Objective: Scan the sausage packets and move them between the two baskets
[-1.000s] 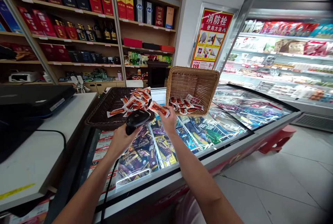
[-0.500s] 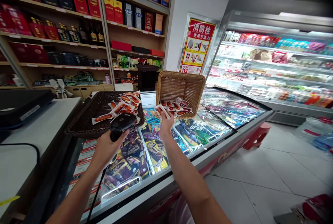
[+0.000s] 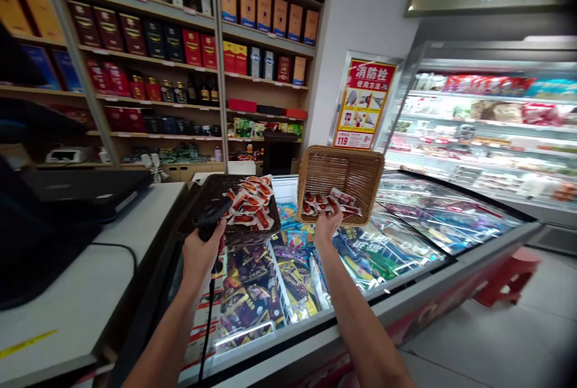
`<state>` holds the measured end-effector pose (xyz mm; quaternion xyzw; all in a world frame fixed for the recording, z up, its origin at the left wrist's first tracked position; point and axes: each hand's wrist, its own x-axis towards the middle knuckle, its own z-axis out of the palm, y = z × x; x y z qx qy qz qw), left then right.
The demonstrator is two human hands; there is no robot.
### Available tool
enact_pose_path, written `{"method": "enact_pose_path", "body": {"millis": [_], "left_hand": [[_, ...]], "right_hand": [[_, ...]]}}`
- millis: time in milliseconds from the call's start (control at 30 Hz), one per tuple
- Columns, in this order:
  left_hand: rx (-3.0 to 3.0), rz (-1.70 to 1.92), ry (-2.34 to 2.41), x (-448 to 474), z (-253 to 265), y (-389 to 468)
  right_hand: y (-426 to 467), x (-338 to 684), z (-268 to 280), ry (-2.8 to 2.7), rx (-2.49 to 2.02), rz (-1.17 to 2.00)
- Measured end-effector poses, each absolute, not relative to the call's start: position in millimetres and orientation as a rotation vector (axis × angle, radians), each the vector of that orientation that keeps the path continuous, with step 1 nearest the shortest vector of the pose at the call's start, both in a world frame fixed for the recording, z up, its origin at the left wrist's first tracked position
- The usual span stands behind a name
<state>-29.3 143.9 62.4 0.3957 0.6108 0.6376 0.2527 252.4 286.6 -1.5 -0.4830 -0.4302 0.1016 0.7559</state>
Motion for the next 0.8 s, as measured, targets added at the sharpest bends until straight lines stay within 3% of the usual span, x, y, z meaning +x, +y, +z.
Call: {"method": "enact_pose_path", "body": {"millis": [100, 167, 367, 800], "left_hand": [[0.833, 2.018, 1.716, -51.7, 64.0, 147.8], [0.727, 2.127, 1.790, -64.2, 62.7, 150.4], [0.742, 2.129, 1.855, -73.7, 51.1, 155.8], [0.888, 2.000, 1.863, -58.3, 43.1, 156.6]], "right_hand": [[275.0, 194.5, 2.9, -1.099, -1.116, 0.348], [272.0, 148.8, 16.2, -1.496, -1.043, 0.507], [296.6, 43.4, 48.6, -2.361, -0.979, 0.792], [316.1, 58.0, 44.7, -2.349, -1.145, 0.750]]}}
